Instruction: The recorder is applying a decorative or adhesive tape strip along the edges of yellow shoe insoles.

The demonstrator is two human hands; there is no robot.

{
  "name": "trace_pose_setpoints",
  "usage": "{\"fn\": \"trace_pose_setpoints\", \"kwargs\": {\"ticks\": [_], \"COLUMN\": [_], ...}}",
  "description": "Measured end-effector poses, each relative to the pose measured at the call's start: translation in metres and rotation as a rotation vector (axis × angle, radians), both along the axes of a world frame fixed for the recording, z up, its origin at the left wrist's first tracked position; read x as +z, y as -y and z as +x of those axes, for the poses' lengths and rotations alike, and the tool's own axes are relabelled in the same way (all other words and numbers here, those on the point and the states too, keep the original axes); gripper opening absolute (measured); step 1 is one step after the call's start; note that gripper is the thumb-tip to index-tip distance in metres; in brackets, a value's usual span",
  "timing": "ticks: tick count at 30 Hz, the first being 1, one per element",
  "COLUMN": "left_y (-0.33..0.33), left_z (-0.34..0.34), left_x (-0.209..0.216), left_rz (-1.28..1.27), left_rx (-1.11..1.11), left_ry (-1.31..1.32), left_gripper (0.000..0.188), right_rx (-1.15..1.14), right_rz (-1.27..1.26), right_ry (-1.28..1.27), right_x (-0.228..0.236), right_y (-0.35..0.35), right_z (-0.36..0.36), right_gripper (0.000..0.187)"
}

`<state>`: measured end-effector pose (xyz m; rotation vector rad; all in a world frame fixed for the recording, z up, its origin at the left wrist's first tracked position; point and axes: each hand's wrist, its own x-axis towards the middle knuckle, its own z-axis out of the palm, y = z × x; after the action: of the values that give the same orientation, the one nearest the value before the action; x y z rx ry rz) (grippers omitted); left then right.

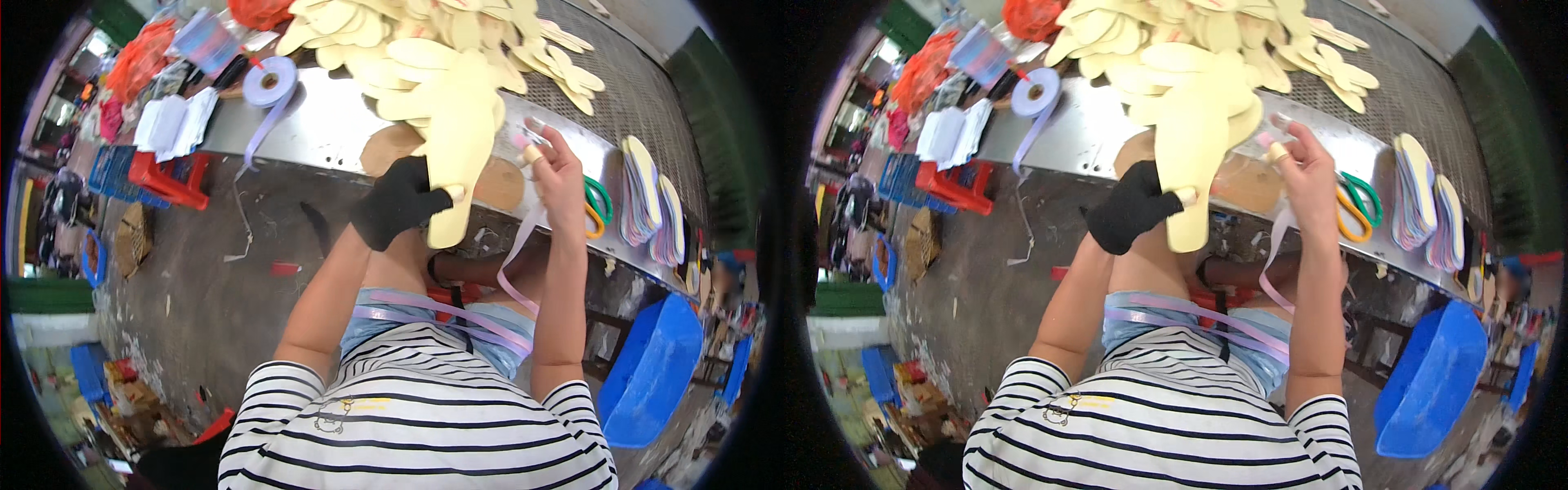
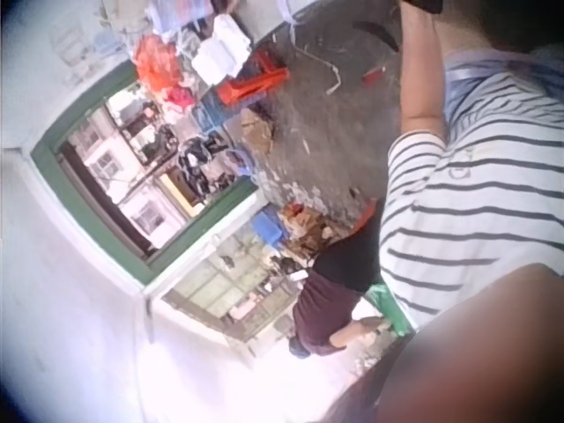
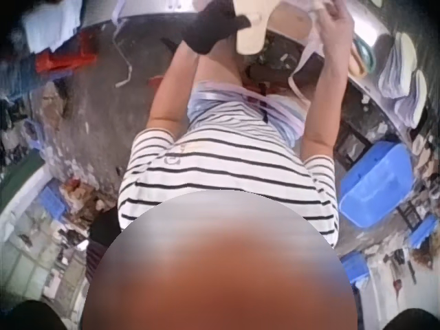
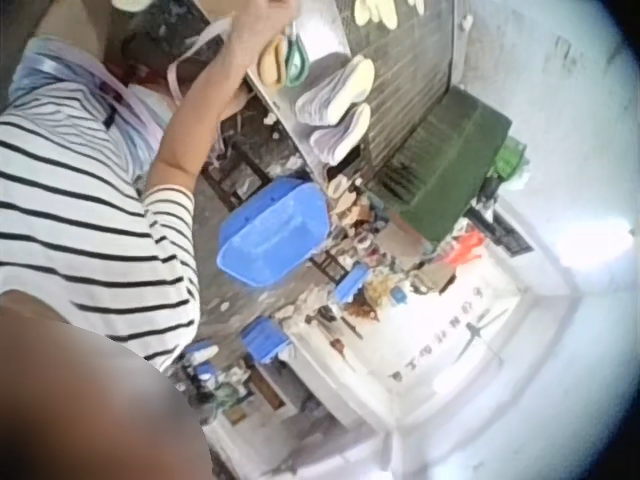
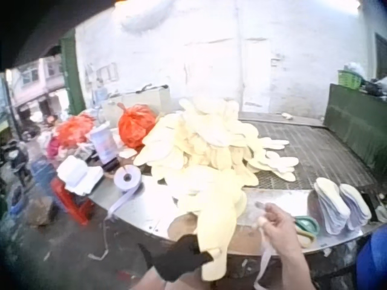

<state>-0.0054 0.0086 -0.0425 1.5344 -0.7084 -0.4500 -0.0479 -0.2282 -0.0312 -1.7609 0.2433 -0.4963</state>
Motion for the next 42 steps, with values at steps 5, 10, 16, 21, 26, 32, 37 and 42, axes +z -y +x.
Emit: {"fn": "trace_pose_setpoints", "kwargs": {"ticks": [5, 10, 16, 21, 26, 32, 37, 42], "left_y": [0.017, 0.018, 0.028, 0.03, 0.05, 0.015, 0.015, 0.017], "left_z": [-0.013, -0.02, -0.02, 0.004, 0.015, 0.097, 0.131, 0.072], "left_x": [0.027, 0.029, 0.017, 0.001, 0.026, -0.017, 0.007, 0.028], "left_rz": [0.165, 0.185, -0.026, -0.323, -0.447, -0.418, 0.395, 0.064], "left_rx": [-0.247, -0.146, 0.0, -0.082, -0.114, -0.18, 0.649, 0.258], "left_ry": [0.148, -0.001, -0.238, -0.553, -0.558, -0.641, 0.453, 0.404], "left_gripper": [0.023, 0.022, 0.028, 0.044, 0.044, 0.035, 0.048, 0.049], "right_rx": [0.198, -0.014, -0.19, -0.14, -0.017, 0.206, -0.056, 0.115], "right_rz": [0.1, -0.466, -0.584, -0.185, 0.031, 0.201, 0.289, 0.285], "right_ry": [0.065, 0.224, 0.395, 0.257, 0.309, 0.468, 0.349, 0.133], "right_x": [0.024, 0.04, 0.037, 0.037, 0.025, 0.081, 0.075, 0.051], "right_y": [0.006, -0.009, -0.029, -0.028, -0.008, -0.002, 0.033, 0.025], "right_z": [-0.017, -0.018, -0.017, -0.016, -0.022, -0.079, -0.089, -0.067], "right_gripper": [0.02, 0.029, 0.028, 0.024, 0.02, 0.022, 0.017, 0.013]}}
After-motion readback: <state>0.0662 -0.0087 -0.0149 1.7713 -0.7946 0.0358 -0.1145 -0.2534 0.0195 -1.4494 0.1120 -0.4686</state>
